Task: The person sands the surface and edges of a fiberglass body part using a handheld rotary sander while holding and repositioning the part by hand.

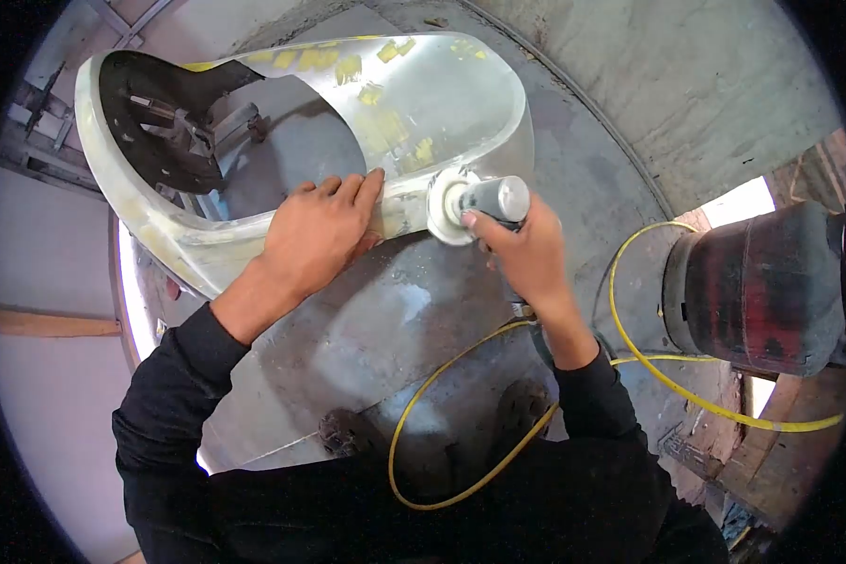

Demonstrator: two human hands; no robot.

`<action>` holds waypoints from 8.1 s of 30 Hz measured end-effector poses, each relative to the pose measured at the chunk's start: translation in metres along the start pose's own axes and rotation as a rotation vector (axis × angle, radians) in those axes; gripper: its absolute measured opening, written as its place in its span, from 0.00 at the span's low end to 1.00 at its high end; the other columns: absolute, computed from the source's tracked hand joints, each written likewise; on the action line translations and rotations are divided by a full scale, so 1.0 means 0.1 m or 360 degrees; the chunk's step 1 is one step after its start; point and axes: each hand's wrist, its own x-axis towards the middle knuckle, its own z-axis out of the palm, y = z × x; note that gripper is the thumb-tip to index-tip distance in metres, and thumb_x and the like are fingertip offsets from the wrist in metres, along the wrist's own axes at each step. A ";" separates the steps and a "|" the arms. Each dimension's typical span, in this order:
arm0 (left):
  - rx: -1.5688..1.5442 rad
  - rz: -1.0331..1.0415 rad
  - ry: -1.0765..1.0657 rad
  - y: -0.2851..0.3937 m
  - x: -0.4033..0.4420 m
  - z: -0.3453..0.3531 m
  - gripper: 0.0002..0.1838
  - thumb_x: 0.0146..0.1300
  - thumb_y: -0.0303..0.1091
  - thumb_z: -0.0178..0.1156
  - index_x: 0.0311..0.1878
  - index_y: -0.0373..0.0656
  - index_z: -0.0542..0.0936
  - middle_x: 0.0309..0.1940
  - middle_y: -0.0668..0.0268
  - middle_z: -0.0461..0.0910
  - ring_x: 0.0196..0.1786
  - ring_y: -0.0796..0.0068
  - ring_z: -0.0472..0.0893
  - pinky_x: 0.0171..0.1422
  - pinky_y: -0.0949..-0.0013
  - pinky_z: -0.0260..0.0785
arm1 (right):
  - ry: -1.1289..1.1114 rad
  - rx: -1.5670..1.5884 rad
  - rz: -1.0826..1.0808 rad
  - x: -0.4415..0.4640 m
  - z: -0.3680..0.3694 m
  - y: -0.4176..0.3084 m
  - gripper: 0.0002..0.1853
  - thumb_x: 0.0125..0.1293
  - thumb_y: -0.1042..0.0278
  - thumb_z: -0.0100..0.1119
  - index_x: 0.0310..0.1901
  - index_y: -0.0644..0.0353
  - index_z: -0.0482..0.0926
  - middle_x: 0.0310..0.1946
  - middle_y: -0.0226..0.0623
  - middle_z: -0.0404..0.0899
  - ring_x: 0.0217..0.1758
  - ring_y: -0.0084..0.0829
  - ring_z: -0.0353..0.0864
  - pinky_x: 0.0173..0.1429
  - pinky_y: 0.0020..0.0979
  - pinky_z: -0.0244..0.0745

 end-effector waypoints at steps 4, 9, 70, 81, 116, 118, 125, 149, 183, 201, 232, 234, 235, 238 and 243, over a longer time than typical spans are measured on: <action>-0.0014 0.0017 0.0016 0.00 0.00 0.01 0.43 0.64 0.50 0.72 0.77 0.38 0.68 0.58 0.57 0.82 0.58 0.56 0.84 0.63 0.54 0.78 | -0.0005 -0.0158 -0.0092 -0.06 0.11 -0.11 0.15 0.66 0.67 0.77 0.49 0.65 0.84 0.31 0.31 0.85 0.29 0.20 0.81 0.30 0.28 0.75; 0.0001 -0.0010 -0.0028 0.00 0.01 -0.01 0.44 0.64 0.49 0.72 0.77 0.38 0.67 0.59 0.57 0.81 0.59 0.56 0.84 0.63 0.54 0.78 | -0.0005 -0.0118 0.0077 0.00 0.01 -0.04 0.21 0.63 0.62 0.80 0.51 0.66 0.85 0.42 0.46 0.91 0.44 0.35 0.91 0.49 0.36 0.82; 0.0218 0.0274 0.0007 0.28 0.50 0.12 0.55 0.53 0.49 0.81 0.85 0.69 0.63 0.78 0.56 0.69 0.64 0.54 0.81 0.64 0.55 0.78 | 0.0140 -0.0082 0.0231 0.06 -0.44 0.14 0.18 0.64 0.64 0.78 0.49 0.66 0.85 0.32 0.34 0.86 0.31 0.22 0.83 0.36 0.29 0.77; -0.0152 -0.0159 -0.0371 -0.06 0.21 -0.24 0.47 0.55 0.46 0.80 0.76 0.41 0.69 0.50 0.48 0.87 0.50 0.41 0.87 0.55 0.47 0.79 | 0.0092 -0.0097 0.0017 0.08 -0.19 0.07 0.13 0.67 0.66 0.76 0.45 0.63 0.82 0.28 0.28 0.82 0.26 0.18 0.78 0.26 0.27 0.74; -0.0277 -0.0006 -0.0292 -0.14 0.19 -0.18 0.36 0.56 0.45 0.80 0.62 0.39 0.74 0.41 0.48 0.87 0.47 0.40 0.86 0.51 0.45 0.78 | 0.0014 -0.0152 -0.0009 0.03 -0.09 -0.01 0.16 0.65 0.63 0.77 0.47 0.65 0.85 0.33 0.34 0.86 0.33 0.23 0.83 0.35 0.29 0.76; -0.0272 -0.0005 -0.0282 -0.15 0.18 -0.17 0.36 0.56 0.45 0.80 0.62 0.39 0.74 0.41 0.48 0.87 0.47 0.40 0.86 0.51 0.45 0.78 | 0.0019 -0.0206 -0.0019 0.02 -0.06 -0.02 0.16 0.65 0.63 0.77 0.47 0.65 0.85 0.33 0.34 0.86 0.33 0.24 0.83 0.35 0.30 0.76; -0.0223 0.0077 -0.0142 -0.14 0.16 -0.17 0.30 0.57 0.43 0.80 0.52 0.35 0.74 0.35 0.49 0.87 0.43 0.42 0.87 0.49 0.47 0.80 | 0.0050 -0.0207 0.0038 0.12 -0.25 0.11 0.22 0.63 0.59 0.78 0.51 0.67 0.85 0.43 0.48 0.91 0.46 0.38 0.92 0.52 0.37 0.83; -0.0246 0.0061 -0.0199 -0.13 0.19 -0.18 0.32 0.58 0.44 0.79 0.56 0.36 0.74 0.36 0.48 0.87 0.43 0.41 0.87 0.48 0.47 0.79 | 0.0016 -0.0212 -0.0040 -0.02 -0.01 -0.07 0.17 0.65 0.64 0.78 0.50 0.64 0.84 0.32 0.31 0.85 0.25 0.19 0.80 0.27 0.27 0.74; -0.0299 0.0057 -0.0267 -0.16 0.20 -0.17 0.34 0.60 0.46 0.77 0.63 0.38 0.74 0.38 0.48 0.87 0.45 0.40 0.86 0.50 0.44 0.77 | 0.0003 -0.0174 0.0045 0.05 -0.10 -0.03 0.15 0.66 0.64 0.75 0.47 0.65 0.84 0.32 0.32 0.84 0.29 0.22 0.80 0.31 0.28 0.73; -0.0276 0.0044 -0.0258 -0.15 0.23 -0.15 0.33 0.61 0.45 0.76 0.62 0.37 0.75 0.38 0.49 0.87 0.45 0.42 0.87 0.49 0.45 0.78 | 0.0047 -0.0410 -0.0235 -0.05 0.14 -0.19 0.21 0.64 0.61 0.79 0.51 0.66 0.83 0.41 0.48 0.90 0.44 0.40 0.90 0.50 0.39 0.82; 0.0288 0.0240 0.0198 0.09 0.22 0.12 0.55 0.53 0.50 0.81 0.84 0.60 0.63 0.76 0.55 0.71 0.63 0.55 0.80 0.60 0.55 0.76 | 0.0295 -0.0350 0.0205 0.08 -0.40 0.14 0.25 0.64 0.56 0.76 0.53 0.69 0.85 0.42 0.49 0.91 0.44 0.41 0.91 0.50 0.39 0.83; 0.0330 0.0157 0.0123 0.18 0.27 0.14 0.60 0.50 0.52 0.82 0.86 0.67 0.59 0.83 0.58 0.62 0.68 0.57 0.76 0.64 0.56 0.74 | 0.0308 -0.0252 0.0308 0.03 -0.42 0.12 0.24 0.64 0.58 0.77 0.53 0.68 0.84 0.38 0.44 0.89 0.34 0.33 0.88 0.37 0.35 0.81; 0.0348 0.0187 0.0124 0.22 0.32 0.18 0.61 0.49 0.52 0.82 0.86 0.68 0.59 0.83 0.58 0.61 0.68 0.57 0.76 0.64 0.56 0.74 | 0.0307 -0.0234 0.0268 0.02 -0.43 0.13 0.23 0.64 0.58 0.77 0.53 0.68 0.84 0.37 0.42 0.89 0.33 0.30 0.87 0.35 0.34 0.80; 0.0372 0.0254 0.0099 0.33 0.54 0.31 0.61 0.47 0.54 0.83 0.86 0.69 0.60 0.85 0.58 0.59 0.68 0.55 0.76 0.65 0.54 0.74 | 0.0281 -0.0165 0.0269 0.00 -0.43 0.11 0.18 0.65 0.62 0.75 0.49 0.67 0.84 0.34 0.36 0.87 0.30 0.24 0.83 0.32 0.30 0.77; 0.0351 0.0244 0.0134 0.48 0.74 0.34 0.61 0.46 0.56 0.84 0.85 0.69 0.62 0.86 0.58 0.57 0.70 0.54 0.76 0.66 0.54 0.75 | 0.0234 -0.0143 0.0265 0.00 -0.44 0.08 0.17 0.66 0.64 0.75 0.49 0.67 0.84 0.34 0.34 0.86 0.30 0.23 0.82 0.32 0.30 0.77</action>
